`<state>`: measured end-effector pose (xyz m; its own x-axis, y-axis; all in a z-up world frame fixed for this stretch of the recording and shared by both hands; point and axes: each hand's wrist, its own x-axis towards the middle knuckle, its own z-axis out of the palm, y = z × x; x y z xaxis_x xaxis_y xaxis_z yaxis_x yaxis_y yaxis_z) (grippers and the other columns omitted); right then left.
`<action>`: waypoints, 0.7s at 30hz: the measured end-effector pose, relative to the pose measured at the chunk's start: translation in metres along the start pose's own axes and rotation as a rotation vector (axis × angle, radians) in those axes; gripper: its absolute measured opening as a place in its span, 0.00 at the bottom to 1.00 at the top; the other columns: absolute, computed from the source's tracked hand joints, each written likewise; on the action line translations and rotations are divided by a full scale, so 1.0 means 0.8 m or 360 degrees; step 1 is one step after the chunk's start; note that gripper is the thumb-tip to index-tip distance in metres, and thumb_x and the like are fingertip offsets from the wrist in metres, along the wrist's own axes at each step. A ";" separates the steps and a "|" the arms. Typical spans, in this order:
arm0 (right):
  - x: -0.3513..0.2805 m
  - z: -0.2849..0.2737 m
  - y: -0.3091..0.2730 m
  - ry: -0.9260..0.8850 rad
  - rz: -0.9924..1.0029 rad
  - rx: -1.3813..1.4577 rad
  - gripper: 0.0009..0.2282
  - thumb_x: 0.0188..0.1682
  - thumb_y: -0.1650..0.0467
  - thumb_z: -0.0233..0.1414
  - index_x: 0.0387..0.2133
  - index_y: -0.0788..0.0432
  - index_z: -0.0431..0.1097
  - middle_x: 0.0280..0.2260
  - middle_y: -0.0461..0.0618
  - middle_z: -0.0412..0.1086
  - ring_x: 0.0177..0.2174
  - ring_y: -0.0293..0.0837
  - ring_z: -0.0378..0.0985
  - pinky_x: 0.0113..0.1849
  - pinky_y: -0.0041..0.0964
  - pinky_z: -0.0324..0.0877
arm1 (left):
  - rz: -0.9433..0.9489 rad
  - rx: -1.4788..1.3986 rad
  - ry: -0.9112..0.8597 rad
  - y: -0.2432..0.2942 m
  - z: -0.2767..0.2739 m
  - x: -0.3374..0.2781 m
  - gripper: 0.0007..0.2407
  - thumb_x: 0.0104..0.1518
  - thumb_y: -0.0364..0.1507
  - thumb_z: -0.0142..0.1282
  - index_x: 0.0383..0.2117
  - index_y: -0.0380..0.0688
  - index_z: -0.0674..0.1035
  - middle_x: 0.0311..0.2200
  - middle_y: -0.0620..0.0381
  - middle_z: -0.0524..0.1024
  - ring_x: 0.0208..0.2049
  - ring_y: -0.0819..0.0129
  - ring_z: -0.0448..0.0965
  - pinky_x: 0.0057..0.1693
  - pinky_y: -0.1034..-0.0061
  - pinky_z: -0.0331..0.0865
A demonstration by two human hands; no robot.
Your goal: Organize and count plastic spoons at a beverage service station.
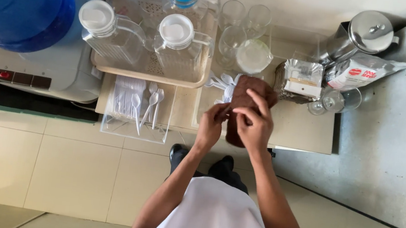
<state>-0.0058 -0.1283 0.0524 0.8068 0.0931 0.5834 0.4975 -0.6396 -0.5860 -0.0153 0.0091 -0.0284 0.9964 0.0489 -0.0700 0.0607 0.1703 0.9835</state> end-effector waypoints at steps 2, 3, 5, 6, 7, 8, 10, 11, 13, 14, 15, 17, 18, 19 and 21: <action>0.010 -0.006 0.000 0.0042 0.0054 -0.0043 0.07 0.40 0.80 0.61 0.29 0.56 0.79 0.56 0.50 0.71 0.55 0.52 0.75 0.53 0.44 0.73 | -0.0023 0.0015 -0.0030 0.008 -0.004 -0.005 0.12 0.65 0.17 0.44 0.51 0.33 0.78 0.38 0.53 0.81 0.37 0.74 0.78 0.47 0.78 0.74; 0.015 -0.009 0.000 0.0086 0.0113 -0.0089 0.08 0.40 0.80 0.61 0.29 0.56 0.80 0.56 0.51 0.70 0.54 0.51 0.75 0.52 0.43 0.73 | -0.0048 0.0030 -0.0065 0.012 -0.005 -0.007 0.12 0.65 0.17 0.45 0.51 0.34 0.78 0.38 0.53 0.82 0.37 0.74 0.78 0.48 0.79 0.74; 0.016 -0.008 0.004 0.0145 0.0114 -0.0072 0.07 0.42 0.80 0.61 0.30 0.57 0.80 0.57 0.51 0.70 0.55 0.52 0.74 0.53 0.44 0.72 | -0.0058 -0.0003 -0.0069 0.012 -0.014 -0.007 0.15 0.61 0.15 0.43 0.52 0.35 0.77 0.38 0.53 0.81 0.37 0.74 0.76 0.48 0.79 0.72; 0.016 -0.008 0.005 0.0203 0.0127 -0.0062 0.07 0.43 0.81 0.61 0.30 0.57 0.79 0.58 0.52 0.69 0.57 0.53 0.74 0.55 0.44 0.71 | -0.0077 -0.0038 -0.0082 0.012 -0.018 -0.009 0.17 0.57 0.14 0.42 0.52 0.35 0.77 0.38 0.53 0.81 0.36 0.73 0.75 0.48 0.79 0.71; 0.017 -0.006 0.000 0.0191 0.0114 -0.0051 0.07 0.43 0.81 0.61 0.30 0.57 0.79 0.58 0.52 0.69 0.57 0.53 0.74 0.55 0.44 0.71 | -0.0072 -0.0041 -0.0062 0.016 -0.024 -0.009 0.17 0.57 0.14 0.42 0.52 0.35 0.77 0.38 0.53 0.81 0.36 0.73 0.75 0.48 0.79 0.71; 0.017 -0.006 -0.004 0.0206 0.0124 -0.0012 0.06 0.44 0.80 0.61 0.30 0.58 0.79 0.58 0.53 0.69 0.57 0.53 0.73 0.56 0.44 0.70 | -0.0063 0.0002 0.0008 0.018 -0.029 -0.012 0.15 0.61 0.16 0.43 0.52 0.35 0.77 0.37 0.54 0.80 0.38 0.73 0.74 0.49 0.80 0.69; 0.016 -0.001 -0.009 0.0202 0.0120 0.0041 0.05 0.45 0.79 0.61 0.30 0.58 0.79 0.58 0.54 0.68 0.58 0.53 0.72 0.57 0.45 0.69 | -0.0052 0.0040 0.0104 0.007 -0.041 -0.013 0.13 0.64 0.18 0.43 0.51 0.36 0.77 0.36 0.56 0.78 0.39 0.74 0.73 0.50 0.80 0.67; 0.015 0.004 -0.010 0.0153 0.0100 0.0115 0.04 0.45 0.79 0.61 0.30 0.58 0.79 0.57 0.54 0.69 0.58 0.53 0.72 0.58 0.45 0.68 | 0.0020 0.0059 0.0161 -0.006 -0.048 -0.013 0.12 0.66 0.19 0.44 0.52 0.35 0.78 0.35 0.56 0.75 0.39 0.73 0.71 0.50 0.79 0.66; 0.010 0.013 -0.017 0.0075 0.0073 0.0204 0.03 0.46 0.78 0.62 0.30 0.58 0.79 0.57 0.54 0.69 0.58 0.53 0.72 0.59 0.45 0.67 | 0.0084 0.0076 0.0252 -0.012 -0.060 -0.020 0.11 0.68 0.20 0.45 0.52 0.35 0.79 0.34 0.56 0.72 0.39 0.72 0.69 0.50 0.77 0.66; 0.009 0.020 -0.024 0.0061 0.0057 0.0226 0.03 0.46 0.78 0.62 0.30 0.58 0.79 0.57 0.54 0.69 0.58 0.53 0.72 0.59 0.45 0.67 | 0.0066 0.0154 0.0315 -0.004 -0.066 -0.024 0.11 0.67 0.21 0.46 0.52 0.36 0.79 0.35 0.57 0.72 0.39 0.72 0.70 0.50 0.77 0.66; 0.008 0.026 -0.031 0.0047 0.0042 0.0248 0.03 0.46 0.78 0.62 0.30 0.58 0.79 0.57 0.53 0.69 0.58 0.53 0.72 0.59 0.45 0.67 | 0.0046 0.0232 0.0378 0.005 -0.072 -0.028 0.11 0.65 0.21 0.47 0.51 0.37 0.79 0.37 0.58 0.72 0.38 0.72 0.71 0.49 0.77 0.66; 0.006 0.039 -0.045 0.0021 0.0021 0.0323 0.04 0.46 0.78 0.62 0.30 0.58 0.80 0.57 0.53 0.69 0.58 0.53 0.72 0.59 0.45 0.68 | 0.0074 0.0265 0.0480 0.012 -0.087 -0.038 0.11 0.65 0.21 0.48 0.51 0.37 0.79 0.37 0.58 0.73 0.39 0.72 0.71 0.48 0.77 0.66; 0.004 0.044 -0.051 0.0022 0.0018 0.0371 0.04 0.46 0.78 0.62 0.30 0.57 0.80 0.58 0.53 0.69 0.58 0.52 0.72 0.58 0.44 0.68 | 0.0101 0.0298 0.0539 0.015 -0.093 -0.044 0.11 0.65 0.22 0.49 0.51 0.38 0.79 0.37 0.57 0.73 0.39 0.72 0.71 0.48 0.77 0.66; 0.003 0.050 -0.057 -0.0001 0.0007 0.0390 0.04 0.46 0.78 0.62 0.30 0.57 0.80 0.58 0.53 0.69 0.58 0.52 0.72 0.58 0.44 0.68 | 0.0099 0.0297 0.0570 0.006 -0.102 -0.047 0.11 0.65 0.22 0.49 0.51 0.38 0.79 0.37 0.57 0.73 0.39 0.72 0.71 0.48 0.77 0.66; 0.001 0.062 -0.070 -0.0033 -0.0050 0.0410 0.05 0.46 0.79 0.61 0.30 0.56 0.80 0.58 0.53 0.68 0.59 0.52 0.71 0.59 0.44 0.68 | -0.0027 0.0185 0.0682 -0.009 -0.120 -0.053 0.11 0.65 0.23 0.52 0.52 0.39 0.79 0.35 0.59 0.74 0.37 0.73 0.71 0.45 0.76 0.68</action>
<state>-0.0172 -0.0545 0.0574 0.7949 0.1273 0.5933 0.5849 -0.4211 -0.6933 -0.0635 0.1001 -0.0488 0.8819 0.4546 -0.1251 0.1079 0.0638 0.9921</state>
